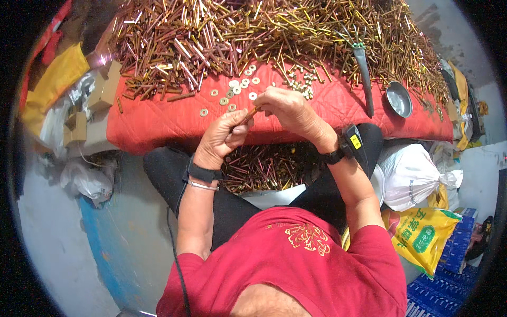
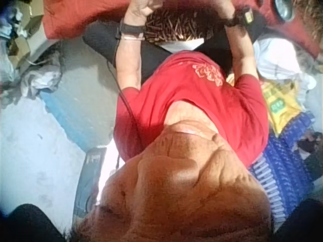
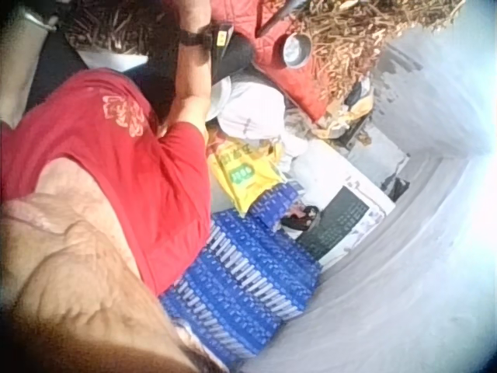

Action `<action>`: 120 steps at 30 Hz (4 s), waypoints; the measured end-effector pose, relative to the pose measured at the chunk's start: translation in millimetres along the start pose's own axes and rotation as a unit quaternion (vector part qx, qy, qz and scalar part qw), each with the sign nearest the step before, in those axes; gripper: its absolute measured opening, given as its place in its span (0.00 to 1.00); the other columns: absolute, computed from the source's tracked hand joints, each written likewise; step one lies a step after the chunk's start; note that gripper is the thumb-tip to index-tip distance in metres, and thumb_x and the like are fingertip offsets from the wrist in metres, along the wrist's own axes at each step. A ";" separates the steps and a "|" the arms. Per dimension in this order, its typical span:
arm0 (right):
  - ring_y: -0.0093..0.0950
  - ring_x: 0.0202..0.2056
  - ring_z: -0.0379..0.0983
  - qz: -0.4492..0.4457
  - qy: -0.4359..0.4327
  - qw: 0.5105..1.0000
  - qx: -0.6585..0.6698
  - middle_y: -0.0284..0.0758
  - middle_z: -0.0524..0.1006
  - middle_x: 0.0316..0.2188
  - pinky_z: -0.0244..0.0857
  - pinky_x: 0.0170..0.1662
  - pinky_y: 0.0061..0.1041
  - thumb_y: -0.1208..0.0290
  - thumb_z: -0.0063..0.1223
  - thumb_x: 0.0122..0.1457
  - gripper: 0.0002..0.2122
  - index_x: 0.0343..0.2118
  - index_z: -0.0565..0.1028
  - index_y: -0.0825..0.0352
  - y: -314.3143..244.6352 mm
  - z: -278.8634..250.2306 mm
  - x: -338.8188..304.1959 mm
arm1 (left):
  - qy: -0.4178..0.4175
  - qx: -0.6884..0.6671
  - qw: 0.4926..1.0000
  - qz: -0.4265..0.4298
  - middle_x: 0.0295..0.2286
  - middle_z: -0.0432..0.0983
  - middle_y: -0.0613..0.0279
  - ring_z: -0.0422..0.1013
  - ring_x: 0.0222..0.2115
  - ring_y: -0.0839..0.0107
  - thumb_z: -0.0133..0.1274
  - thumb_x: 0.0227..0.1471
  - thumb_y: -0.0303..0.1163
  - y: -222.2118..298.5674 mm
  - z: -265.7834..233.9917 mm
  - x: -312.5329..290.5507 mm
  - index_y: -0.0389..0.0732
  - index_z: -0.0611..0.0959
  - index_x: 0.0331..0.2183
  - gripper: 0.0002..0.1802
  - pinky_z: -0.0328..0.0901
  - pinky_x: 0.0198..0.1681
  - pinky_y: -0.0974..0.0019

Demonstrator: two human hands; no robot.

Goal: Manually assembling small metal tubes and washers/rings onto pins on a padded workspace.

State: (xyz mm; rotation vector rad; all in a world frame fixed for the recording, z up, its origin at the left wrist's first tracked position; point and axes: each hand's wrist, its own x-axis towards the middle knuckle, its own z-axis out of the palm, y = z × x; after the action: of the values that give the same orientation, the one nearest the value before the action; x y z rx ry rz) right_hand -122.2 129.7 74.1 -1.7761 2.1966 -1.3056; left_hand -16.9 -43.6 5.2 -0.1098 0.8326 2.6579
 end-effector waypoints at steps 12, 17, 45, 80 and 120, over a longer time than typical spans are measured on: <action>0.27 0.25 0.68 0.077 0.056 0.992 0.079 0.36 0.70 0.22 0.63 0.29 0.24 0.77 0.48 0.56 0.02 0.30 0.70 0.70 -9.7 -3.1 -18.3 | 0.174 0.171 0.969 0.047 0.14 0.63 0.77 0.51 0.11 0.89 0.52 0.54 0.39 -12.3 45.2 -20.8 0.39 0.79 0.26 0.13 0.43 0.12 0.81; 0.20 0.24 0.65 0.219 0.030 0.950 0.222 0.31 0.68 0.19 0.60 0.27 0.21 0.73 0.50 0.56 0.05 0.29 0.70 0.70 0.3 6.1 -21.0 | 0.287 0.375 0.845 0.252 0.16 0.66 0.76 0.57 0.16 0.87 0.53 0.53 0.34 -31.7 54.7 -15.5 0.37 0.80 0.27 0.10 0.51 0.18 0.80; 0.24 0.34 0.67 0.073 0.028 0.994 0.077 0.38 0.69 0.31 0.62 0.37 0.23 0.75 0.43 0.59 0.12 0.46 0.68 0.67 20.0 18.2 -18.2 | 0.287 0.230 0.896 0.250 0.25 0.74 0.70 0.67 0.26 0.85 0.59 0.45 0.20 -36.6 36.9 -13.1 0.37 0.78 0.28 0.06 0.63 0.31 0.80; 0.35 0.25 0.74 0.047 0.110 0.992 0.033 0.42 0.72 0.22 0.65 0.29 0.31 0.74 0.52 0.53 0.16 0.47 0.69 0.66 18.6 42.5 -16.3 | 0.315 0.169 0.917 0.175 0.17 0.70 0.76 0.53 0.11 0.91 0.61 0.45 0.27 -36.3 24.8 -12.8 0.42 0.78 0.27 0.06 0.43 0.12 0.82; 0.45 0.30 0.72 0.222 0.139 0.918 -0.300 0.44 0.70 0.29 0.68 0.31 0.40 0.71 0.54 0.50 0.09 0.30 0.68 0.68 126.6 19.1 22.1 | 0.524 0.508 0.633 0.259 0.28 0.78 0.53 0.74 0.31 0.67 0.60 0.43 0.49 69.7 -29.9 45.0 0.33 0.80 0.32 0.26 0.66 0.37 0.65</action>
State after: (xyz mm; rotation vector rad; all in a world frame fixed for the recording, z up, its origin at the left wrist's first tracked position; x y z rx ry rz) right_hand -220.8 100.3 -5.3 -1.1011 3.1696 -0.8774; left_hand -84.6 -100.0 10.1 -1.3383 2.9196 1.7948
